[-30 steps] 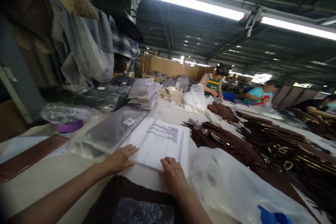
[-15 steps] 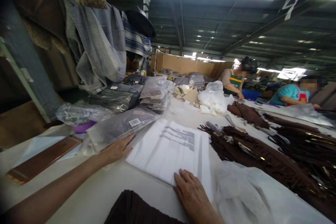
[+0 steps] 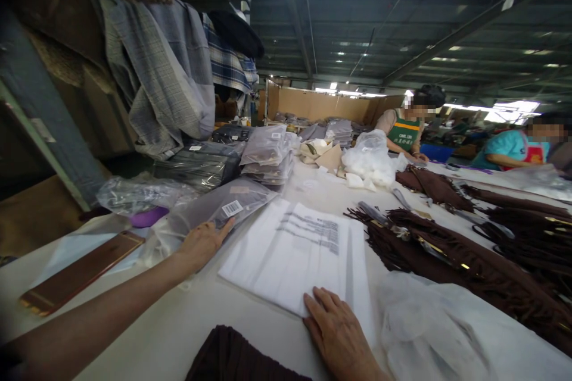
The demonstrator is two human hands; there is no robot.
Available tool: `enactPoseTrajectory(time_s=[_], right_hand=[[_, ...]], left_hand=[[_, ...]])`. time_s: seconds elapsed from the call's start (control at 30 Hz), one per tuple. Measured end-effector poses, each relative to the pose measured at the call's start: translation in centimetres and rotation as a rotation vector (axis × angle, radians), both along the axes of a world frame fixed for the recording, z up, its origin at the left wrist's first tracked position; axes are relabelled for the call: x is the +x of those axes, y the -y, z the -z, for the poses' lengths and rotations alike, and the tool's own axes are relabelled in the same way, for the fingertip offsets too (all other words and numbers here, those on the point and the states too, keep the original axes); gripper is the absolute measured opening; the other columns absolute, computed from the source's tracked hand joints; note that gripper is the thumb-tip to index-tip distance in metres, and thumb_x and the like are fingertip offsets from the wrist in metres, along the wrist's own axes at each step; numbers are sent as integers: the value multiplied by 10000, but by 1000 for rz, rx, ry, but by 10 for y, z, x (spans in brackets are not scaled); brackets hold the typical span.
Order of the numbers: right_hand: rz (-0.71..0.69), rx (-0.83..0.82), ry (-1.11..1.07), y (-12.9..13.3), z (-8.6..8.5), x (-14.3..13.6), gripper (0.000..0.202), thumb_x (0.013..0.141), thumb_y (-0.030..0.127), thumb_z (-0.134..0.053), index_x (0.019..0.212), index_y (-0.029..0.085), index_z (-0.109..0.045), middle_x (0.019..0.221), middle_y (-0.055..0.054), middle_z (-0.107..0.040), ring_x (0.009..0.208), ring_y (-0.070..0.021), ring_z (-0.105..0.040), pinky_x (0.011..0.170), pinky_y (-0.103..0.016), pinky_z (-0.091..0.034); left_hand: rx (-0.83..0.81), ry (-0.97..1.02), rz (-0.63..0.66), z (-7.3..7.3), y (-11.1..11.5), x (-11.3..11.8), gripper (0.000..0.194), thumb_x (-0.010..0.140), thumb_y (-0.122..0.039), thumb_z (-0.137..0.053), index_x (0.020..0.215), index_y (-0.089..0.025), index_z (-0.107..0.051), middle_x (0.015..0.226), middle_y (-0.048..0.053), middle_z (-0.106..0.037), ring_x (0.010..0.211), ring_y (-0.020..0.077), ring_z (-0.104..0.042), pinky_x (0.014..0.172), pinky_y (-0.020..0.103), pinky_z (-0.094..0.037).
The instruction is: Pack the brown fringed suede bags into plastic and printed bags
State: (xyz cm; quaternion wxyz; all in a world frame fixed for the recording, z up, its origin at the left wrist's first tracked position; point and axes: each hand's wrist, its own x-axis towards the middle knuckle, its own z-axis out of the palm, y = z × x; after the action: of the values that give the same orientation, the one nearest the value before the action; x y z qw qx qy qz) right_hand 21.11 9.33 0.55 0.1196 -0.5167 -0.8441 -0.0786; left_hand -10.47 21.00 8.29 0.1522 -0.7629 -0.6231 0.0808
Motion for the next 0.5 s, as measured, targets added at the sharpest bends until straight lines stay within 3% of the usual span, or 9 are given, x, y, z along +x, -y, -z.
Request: enactPoseTrajectory(time_s=[0.13,0.27,0.4,0.5], right_hand=[[21,-32,-18,1,2,-1,310,884,310,-492,1161,233,-610,1184,-82,-631,1069,-252,-602,895,-429,-524],[2,-11,-31,2,-2,0,296,872,276,-516,1144,212,-613,1158,-96,-642,1047,-252,-613,871,-407,-536],[-95,17,-33,1,0,2,312,862,173,-499,1161,192,-587,1157,-113,-635,1075,-245,-595,892,-378,-519],[-126,6,-69,2,2,-1,369,817,36,-454,1140,159,-583,1153,-114,-631,1108,-250,-567,927,-379,-486]], left_hand=[[-21,-22,97,-1,-14,24,615,773,47,-264,1359,-102,-372,874,219,-638,778,251,-649,623,325,-510],[-46,-7,176,-2,-22,36,584,747,59,-300,1300,-59,-446,809,194,-650,742,234,-638,623,316,-508],[13,-8,183,1,-2,43,525,790,35,-237,1266,-1,-455,984,280,-605,879,331,-603,669,461,-495],[-9,65,406,7,26,50,388,903,-137,-323,1260,-110,-473,1203,201,-539,1127,314,-493,884,469,-443]])
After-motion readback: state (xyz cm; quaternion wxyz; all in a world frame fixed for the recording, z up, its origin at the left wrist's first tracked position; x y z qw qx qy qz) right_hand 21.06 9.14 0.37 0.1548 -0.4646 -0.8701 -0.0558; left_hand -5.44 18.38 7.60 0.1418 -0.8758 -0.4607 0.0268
